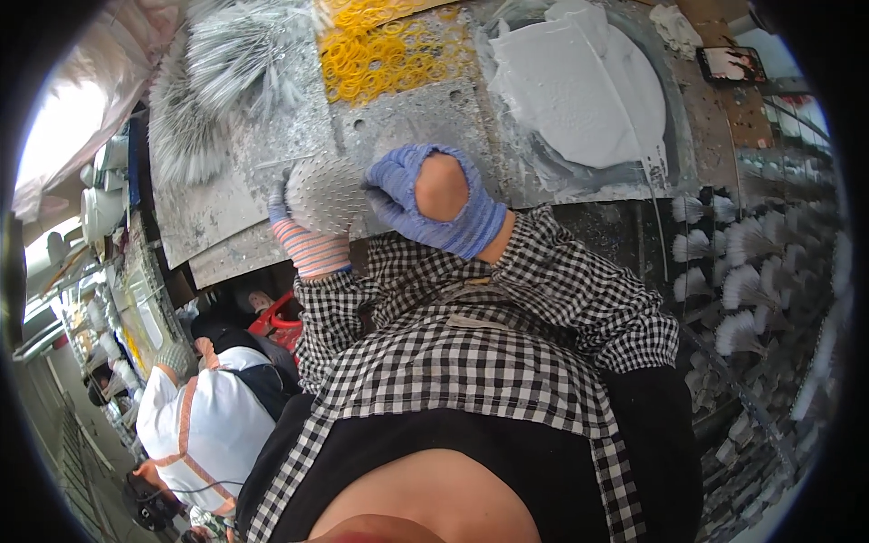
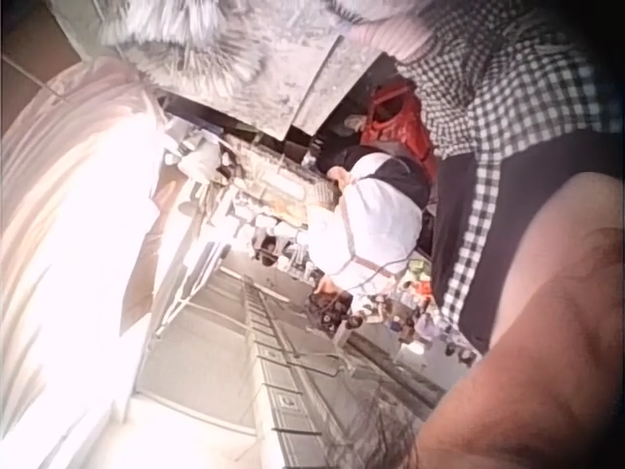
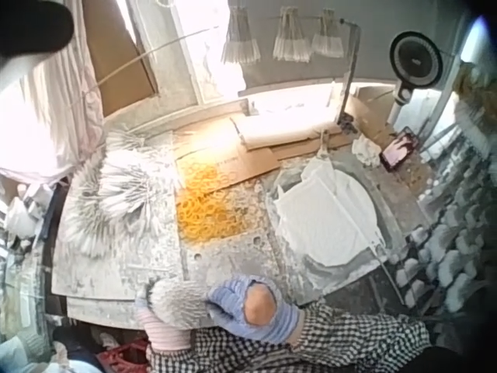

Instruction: Manual assembly of white brush heads by bundling bristles with rubber bands and organizing them for processing.

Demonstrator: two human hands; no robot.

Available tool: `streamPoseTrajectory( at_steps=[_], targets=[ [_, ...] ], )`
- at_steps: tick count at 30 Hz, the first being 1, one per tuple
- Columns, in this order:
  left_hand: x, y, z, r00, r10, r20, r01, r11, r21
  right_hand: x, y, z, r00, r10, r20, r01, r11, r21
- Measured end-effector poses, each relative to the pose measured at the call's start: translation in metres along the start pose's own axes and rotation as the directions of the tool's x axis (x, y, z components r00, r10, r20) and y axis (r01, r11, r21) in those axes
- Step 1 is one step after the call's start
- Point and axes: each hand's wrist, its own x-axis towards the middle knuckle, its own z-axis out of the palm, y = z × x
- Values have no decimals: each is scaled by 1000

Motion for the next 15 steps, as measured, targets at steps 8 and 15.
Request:
streamPoseTrajectory(
  at_steps=[8, 15],
  targets=[
    [0, 9, -24, 970, -32, 239, -29, 968, 249, -11, 8, 0, 993, -113, 32, 118, 966, -228],
    [26, 51, -20, 877, 243, 415, -336, 927, 166, -15, -1, -103, 962, 239, 131, -243, 970, 15]
  ],
)
